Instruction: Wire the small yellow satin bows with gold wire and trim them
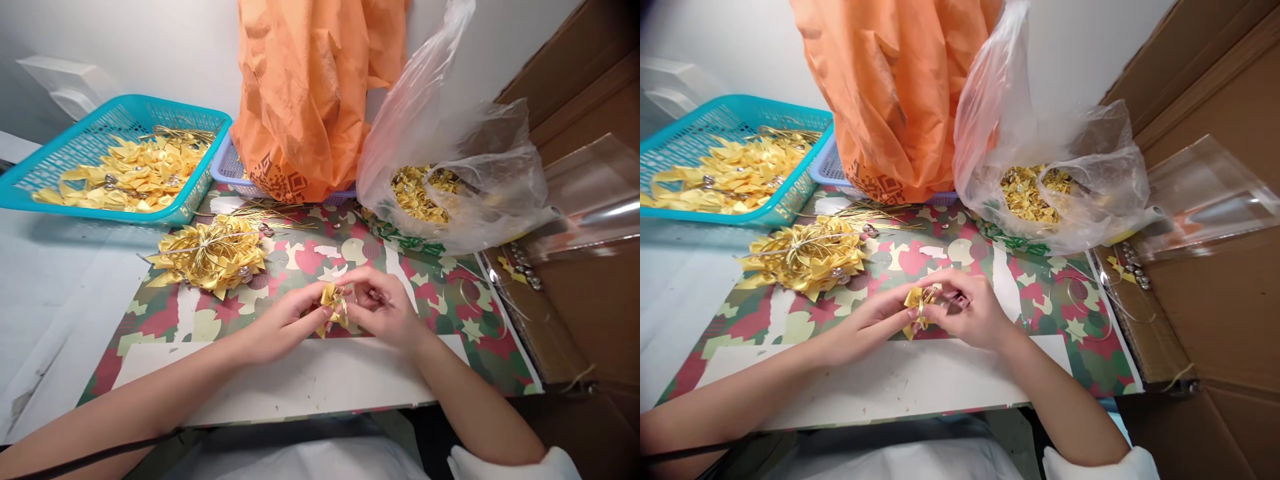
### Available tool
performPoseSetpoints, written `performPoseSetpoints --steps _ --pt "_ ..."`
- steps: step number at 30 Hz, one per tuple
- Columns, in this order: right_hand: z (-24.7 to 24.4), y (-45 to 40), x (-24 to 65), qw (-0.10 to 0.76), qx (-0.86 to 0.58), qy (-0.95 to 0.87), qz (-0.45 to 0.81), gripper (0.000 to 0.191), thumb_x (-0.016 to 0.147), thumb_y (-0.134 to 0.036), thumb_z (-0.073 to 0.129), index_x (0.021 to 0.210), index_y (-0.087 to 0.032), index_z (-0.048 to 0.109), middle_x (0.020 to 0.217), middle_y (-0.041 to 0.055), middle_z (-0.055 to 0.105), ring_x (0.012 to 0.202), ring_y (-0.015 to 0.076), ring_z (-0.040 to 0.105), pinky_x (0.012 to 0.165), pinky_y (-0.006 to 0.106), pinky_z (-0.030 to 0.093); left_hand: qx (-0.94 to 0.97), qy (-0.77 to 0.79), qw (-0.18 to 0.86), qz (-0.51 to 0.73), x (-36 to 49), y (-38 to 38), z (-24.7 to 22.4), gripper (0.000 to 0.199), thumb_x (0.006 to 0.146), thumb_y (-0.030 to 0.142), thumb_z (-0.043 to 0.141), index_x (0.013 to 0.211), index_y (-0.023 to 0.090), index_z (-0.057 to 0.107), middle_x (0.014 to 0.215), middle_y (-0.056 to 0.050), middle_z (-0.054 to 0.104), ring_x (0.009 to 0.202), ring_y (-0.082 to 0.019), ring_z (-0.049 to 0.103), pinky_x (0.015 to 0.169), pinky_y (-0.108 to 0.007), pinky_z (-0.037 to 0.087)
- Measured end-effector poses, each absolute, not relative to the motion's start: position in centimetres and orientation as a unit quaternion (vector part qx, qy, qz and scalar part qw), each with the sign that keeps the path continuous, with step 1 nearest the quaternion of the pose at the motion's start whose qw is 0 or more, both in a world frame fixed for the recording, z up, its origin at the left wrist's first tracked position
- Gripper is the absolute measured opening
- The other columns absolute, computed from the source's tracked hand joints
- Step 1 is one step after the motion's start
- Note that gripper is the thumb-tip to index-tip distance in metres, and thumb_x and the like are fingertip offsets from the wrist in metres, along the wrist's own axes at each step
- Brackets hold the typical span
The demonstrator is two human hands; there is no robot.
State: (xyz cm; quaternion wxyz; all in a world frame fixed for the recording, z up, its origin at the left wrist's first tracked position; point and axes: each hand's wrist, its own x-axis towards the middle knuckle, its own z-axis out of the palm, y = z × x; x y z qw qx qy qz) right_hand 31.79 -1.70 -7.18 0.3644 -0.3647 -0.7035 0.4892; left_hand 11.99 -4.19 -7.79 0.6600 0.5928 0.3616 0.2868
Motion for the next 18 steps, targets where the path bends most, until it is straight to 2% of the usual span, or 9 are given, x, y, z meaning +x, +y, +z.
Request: performPoseSetpoints --steps 3,7,10,18 --pt "-7.6 -2.0 31.4 0.376 -0.332 -0.719 0.482 0.01 0.085 -0.03 0.065 0.084 -0.023 0.071 0.061 -0.0027 0.06 0.044 0.0067 0.04 0.044 0.022 0.032 0.595 0.353 0.666 0.28 12.1 -4.3 -7.9 0.021 0.096 0.034 0.045 0.094 0.019 0.059 0.085 -0.002 0.058 0.08 -0.016 0.055 0.072 -0.028 0.046" --pt "-8.0 -2.2 31.2 0.449 -0.343 -0.695 0.444 0.006 0.081 -0.024 0.069 0.078 -0.024 0.074 0.059 -0.0025 0.065 0.044 0.0076 0.046 0.045 0.022 0.037 0.545 0.367 0.671 0.344 12.4 -4.3 -8.5 0.019 0.091 0.035 0.057 0.101 0.019 0.059 0.091 -0.002 0.06 0.084 -0.016 0.057 0.074 -0.027 0.047" --pt "-8.3 -2.4 31.0 0.474 -0.362 -0.683 0.421 0.005 0.08 -0.024 0.071 0.079 -0.023 0.076 0.061 -0.0008 0.068 0.046 0.0093 0.051 0.045 0.023 0.041 0.498 0.382 0.665 0.404 12.7 -4.2 -9.1 0.031 0.085 0.033 0.067 0.111 0.019 0.057 0.095 -0.003 0.064 0.087 -0.016 0.059 0.075 -0.027 0.048" --pt "-8.5 -2.7 30.3 0.471 -0.382 -0.655 0.451 0.007 0.078 -0.024 0.071 0.075 -0.019 0.075 0.051 -0.0024 0.06 0.039 0.0059 0.04 0.038 0.021 0.03 0.464 0.391 0.676 0.418 12.9 -4.2 -9.0 0.019 0.086 0.034 0.066 0.096 0.018 0.062 0.083 -0.001 0.065 0.079 -0.014 0.06 0.07 -0.025 0.047"
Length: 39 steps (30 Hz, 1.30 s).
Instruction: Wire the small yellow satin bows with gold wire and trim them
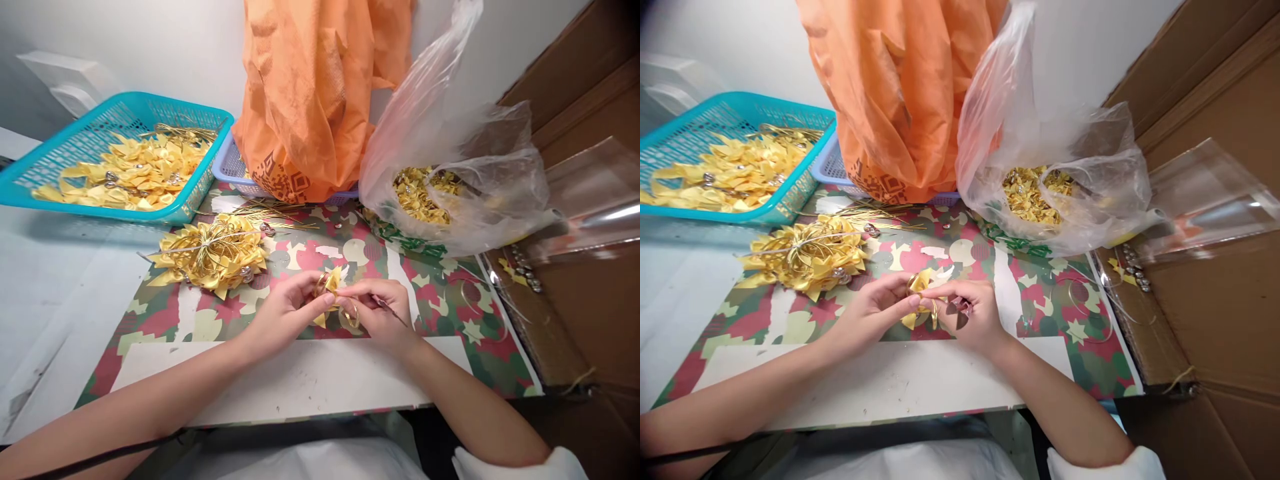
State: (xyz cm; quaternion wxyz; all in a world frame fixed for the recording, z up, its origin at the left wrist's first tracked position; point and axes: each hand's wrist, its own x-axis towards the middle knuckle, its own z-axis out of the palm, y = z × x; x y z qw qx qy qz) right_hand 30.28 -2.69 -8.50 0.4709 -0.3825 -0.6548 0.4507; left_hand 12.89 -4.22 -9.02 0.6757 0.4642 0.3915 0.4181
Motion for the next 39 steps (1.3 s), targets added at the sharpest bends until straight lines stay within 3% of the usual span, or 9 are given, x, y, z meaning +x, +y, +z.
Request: performPoseSetpoints --steps 8,10,13,16,20,27,34,39 --pt "-8.3 -2.8 30.4 0.421 -0.36 -0.684 0.475 0.007 0.079 -0.024 0.069 0.084 -0.02 0.072 0.047 -0.0076 0.041 0.041 0.0057 0.028 0.041 0.021 0.025 0.417 0.407 0.697 0.417 12.7 -3.8 -8.9 0.024 0.082 0.04 0.069 0.084 0.017 0.062 0.072 0.003 0.062 0.066 -0.009 0.056 0.061 -0.02 0.043" --pt "-8.1 -2.6 30.9 0.389 -0.343 -0.704 0.486 0.023 0.078 -0.03 0.069 0.099 -0.021 0.068 0.054 -0.0075 0.041 0.045 0.0067 0.031 0.044 0.021 0.028 0.419 0.421 0.691 0.411 12.6 -3.8 -8.8 0.025 0.082 0.041 0.068 0.085 0.017 0.063 0.072 0.003 0.06 0.065 -0.009 0.054 0.06 -0.02 0.042" --pt "-7.8 -2.0 32.0 0.378 -0.33 -0.696 0.513 0.051 0.08 -0.054 0.063 0.119 -0.023 0.053 0.068 -0.0047 0.044 0.054 0.0097 0.037 0.048 0.022 0.031 0.428 0.418 0.69 0.409 12.5 -3.7 -8.6 0.024 0.083 0.04 0.066 0.088 0.017 0.063 0.075 0.002 0.061 0.068 -0.01 0.054 0.063 -0.022 0.043" --pt "-7.3 -1.2 32.9 0.363 -0.356 -0.712 0.484 0.05 0.087 -0.068 0.044 0.095 -0.02 0.055 0.063 -0.0045 0.039 0.053 0.0101 0.034 0.05 0.023 0.028 0.456 0.426 0.664 0.413 12.5 -3.7 -8.3 0.022 0.084 0.038 0.065 0.084 0.016 0.063 0.073 0.001 0.059 0.064 -0.009 0.05 0.059 -0.021 0.04" --pt "-6.7 -0.5 33.6 0.305 -0.39 -0.776 0.391 0.053 0.091 -0.065 0.039 0.066 -0.019 0.046 0.052 -0.0053 0.034 0.047 0.0087 0.029 0.048 0.024 0.023 0.495 0.429 0.632 0.414 12.4 -3.6 -8.2 0.02 0.087 0.036 0.062 0.083 0.016 0.063 0.072 0.001 0.059 0.062 -0.009 0.048 0.055 -0.021 0.037" --pt "-7.0 -0.3 33.7 0.288 -0.435 -0.801 0.294 0.048 0.091 -0.052 0.047 0.057 -0.018 0.044 0.048 -0.0051 0.034 0.046 0.0077 0.03 0.048 0.023 0.023 0.538 0.427 0.602 0.407 12.3 -3.9 -8.3 0.019 0.091 0.035 0.056 0.087 0.017 0.064 0.072 0.001 0.058 0.065 -0.01 0.049 0.059 -0.021 0.039" --pt "-6.9 -0.1 33.9 0.271 -0.435 -0.808 0.292 0.048 0.09 -0.046 0.05 0.054 -0.017 0.04 0.047 -0.0056 0.031 0.046 0.0068 0.028 0.048 0.023 0.021 0.578 0.433 0.567 0.396 12.2 -3.9 -8.5 0.02 0.092 0.035 0.055 0.09 0.018 0.064 0.08 -0.001 0.062 0.074 -0.014 0.055 0.067 -0.025 0.043" --pt "-6.8 0.0 34.1 0.277 -0.422 -0.813 0.292 0.048 0.09 -0.046 0.05 0.053 -0.017 0.044 0.048 -0.0054 0.03 0.046 0.0067 0.028 0.048 0.023 0.021 0.588 0.437 0.556 0.393 12.1 -3.8 -8.3 0.019 0.092 0.032 0.054 0.089 0.017 0.063 0.078 -0.001 0.061 0.07 -0.013 0.053 0.063 -0.024 0.042"
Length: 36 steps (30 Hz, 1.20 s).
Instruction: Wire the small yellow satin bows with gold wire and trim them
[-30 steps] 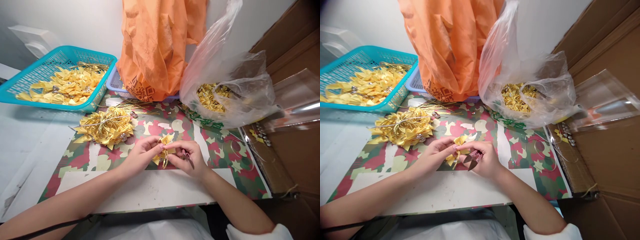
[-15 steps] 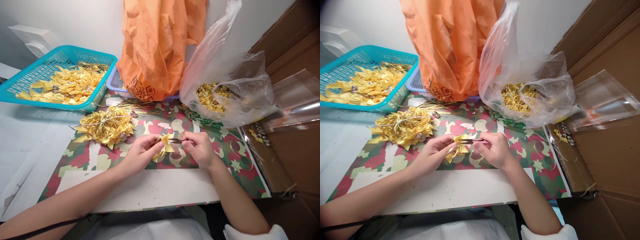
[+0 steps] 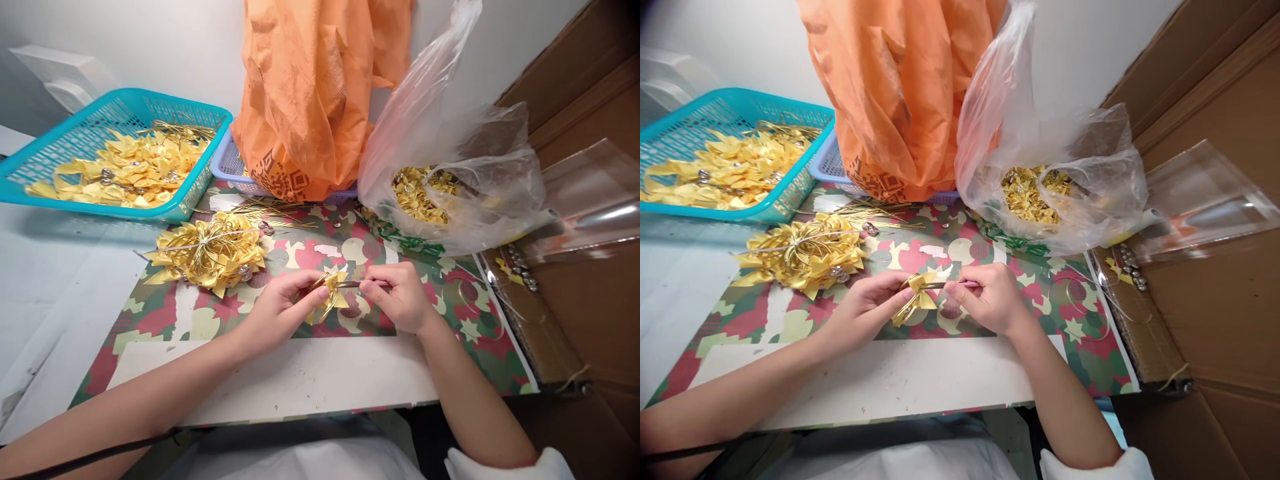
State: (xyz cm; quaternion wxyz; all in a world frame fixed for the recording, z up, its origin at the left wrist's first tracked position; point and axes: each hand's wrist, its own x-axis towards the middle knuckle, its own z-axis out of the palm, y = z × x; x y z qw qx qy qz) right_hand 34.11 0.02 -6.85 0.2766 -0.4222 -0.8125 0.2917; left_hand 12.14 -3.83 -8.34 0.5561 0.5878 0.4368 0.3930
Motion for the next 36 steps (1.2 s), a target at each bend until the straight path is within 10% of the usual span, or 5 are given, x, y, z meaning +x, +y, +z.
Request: performPoseSetpoints --steps 36 --pt "-7.33 0.16 33.88 0.346 -0.476 -0.765 0.261 0.044 0.087 -0.047 0.055 0.055 -0.018 0.045 0.051 -0.0049 0.031 0.049 0.0083 0.028 0.049 0.024 0.023 0.547 0.468 0.579 0.382 12.24 -3.62 -7.89 0.022 0.088 0.037 0.057 0.082 0.016 0.063 0.072 0.0 0.06 0.064 -0.012 0.051 0.059 -0.023 0.04"
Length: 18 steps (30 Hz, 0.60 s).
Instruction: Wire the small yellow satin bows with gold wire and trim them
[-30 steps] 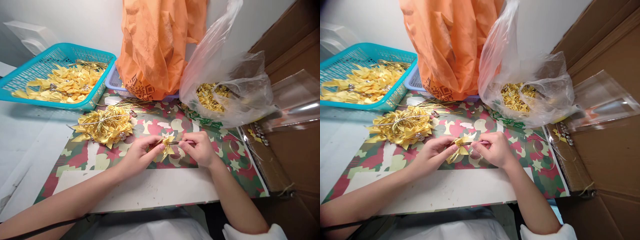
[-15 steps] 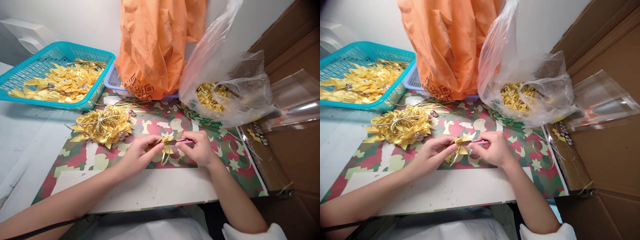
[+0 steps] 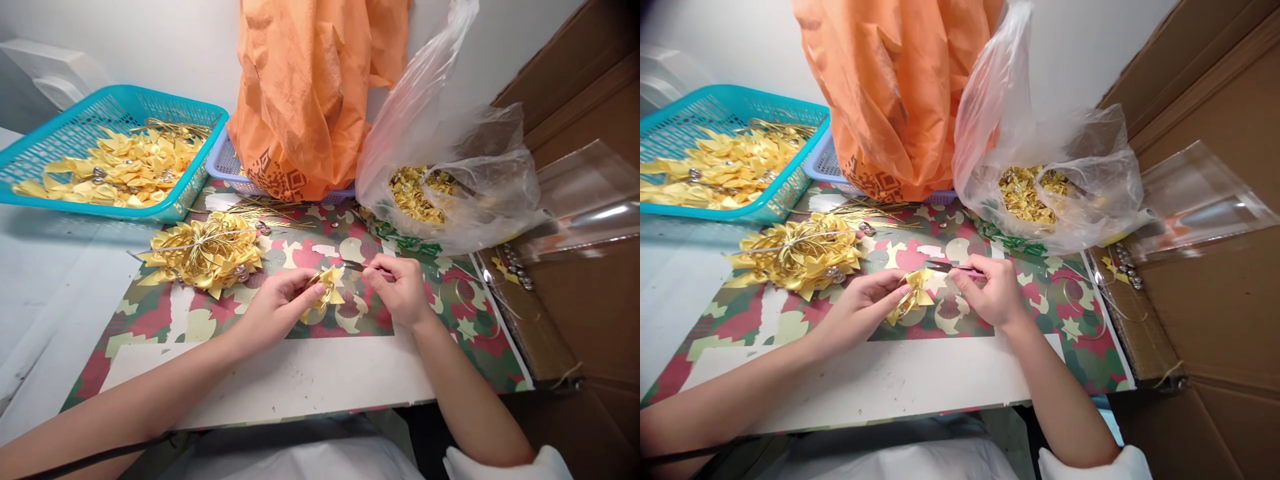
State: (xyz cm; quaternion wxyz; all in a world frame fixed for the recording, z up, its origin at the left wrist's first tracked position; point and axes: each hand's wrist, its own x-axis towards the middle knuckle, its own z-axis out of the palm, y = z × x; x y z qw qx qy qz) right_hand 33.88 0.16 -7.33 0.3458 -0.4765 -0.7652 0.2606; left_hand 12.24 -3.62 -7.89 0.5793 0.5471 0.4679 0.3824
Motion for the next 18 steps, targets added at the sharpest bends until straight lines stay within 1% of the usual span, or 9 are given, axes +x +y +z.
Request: performPoseSetpoints --steps 2,6,10,12,18 --pt "-7.41 0.2 33.98 0.356 -0.481 -0.761 0.25 0.044 0.087 -0.049 0.055 0.058 -0.018 0.047 0.051 -0.0045 0.033 0.049 0.0087 0.03 0.049 0.024 0.024 0.517 0.473 0.604 0.381 12.22 -3.53 -7.88 0.024 0.086 0.039 0.059 0.08 0.017 0.062 0.072 0.001 0.06 0.064 -0.012 0.052 0.059 -0.023 0.041" --pt "-7.44 -0.02 33.75 0.38 -0.457 -0.78 0.197 0.041 0.086 -0.05 0.055 0.061 -0.018 0.05 0.052 -0.0028 0.042 0.05 0.0098 0.037 0.05 0.024 0.028 0.452 0.469 0.657 0.378 12.14 -3.43 -7.78 0.025 0.084 0.042 0.063 0.085 0.017 0.064 0.079 -0.001 0.067 0.074 -0.015 0.06 0.067 -0.024 0.046" --pt "-7.35 -0.27 33.48 0.404 -0.411 -0.808 0.124 0.041 0.086 -0.052 0.056 0.062 -0.019 0.051 0.052 -0.0015 0.045 0.049 0.0107 0.038 0.049 0.025 0.029 0.433 0.474 0.661 0.388 12.14 -3.48 -7.66 0.026 0.081 0.043 0.067 0.083 0.017 0.065 0.077 -0.001 0.067 0.072 -0.015 0.06 0.066 -0.024 0.046" --pt "-7.42 -0.31 33.41 0.396 -0.402 -0.821 0.09 0.042 0.086 -0.054 0.057 0.062 -0.019 0.052 0.051 -0.0015 0.045 0.048 0.0108 0.037 0.049 0.026 0.028 0.435 0.483 0.652 0.392 12.17 -3.52 -7.65 0.026 0.08 0.043 0.067 0.082 0.017 0.065 0.075 -0.001 0.066 0.069 -0.014 0.059 0.063 -0.024 0.045" --pt "-7.96 -0.29 33.28 0.353 -0.398 -0.847 0.021 0.044 0.084 -0.056 0.059 0.06 -0.019 0.054 0.049 -0.0019 0.044 0.048 0.0113 0.037 0.051 0.027 0.027 0.435 0.481 0.654 0.389 12.19 -3.49 -7.85 0.029 0.08 0.045 0.067 0.086 0.016 0.066 0.074 -0.001 0.065 0.065 -0.013 0.057 0.06 -0.023 0.044"
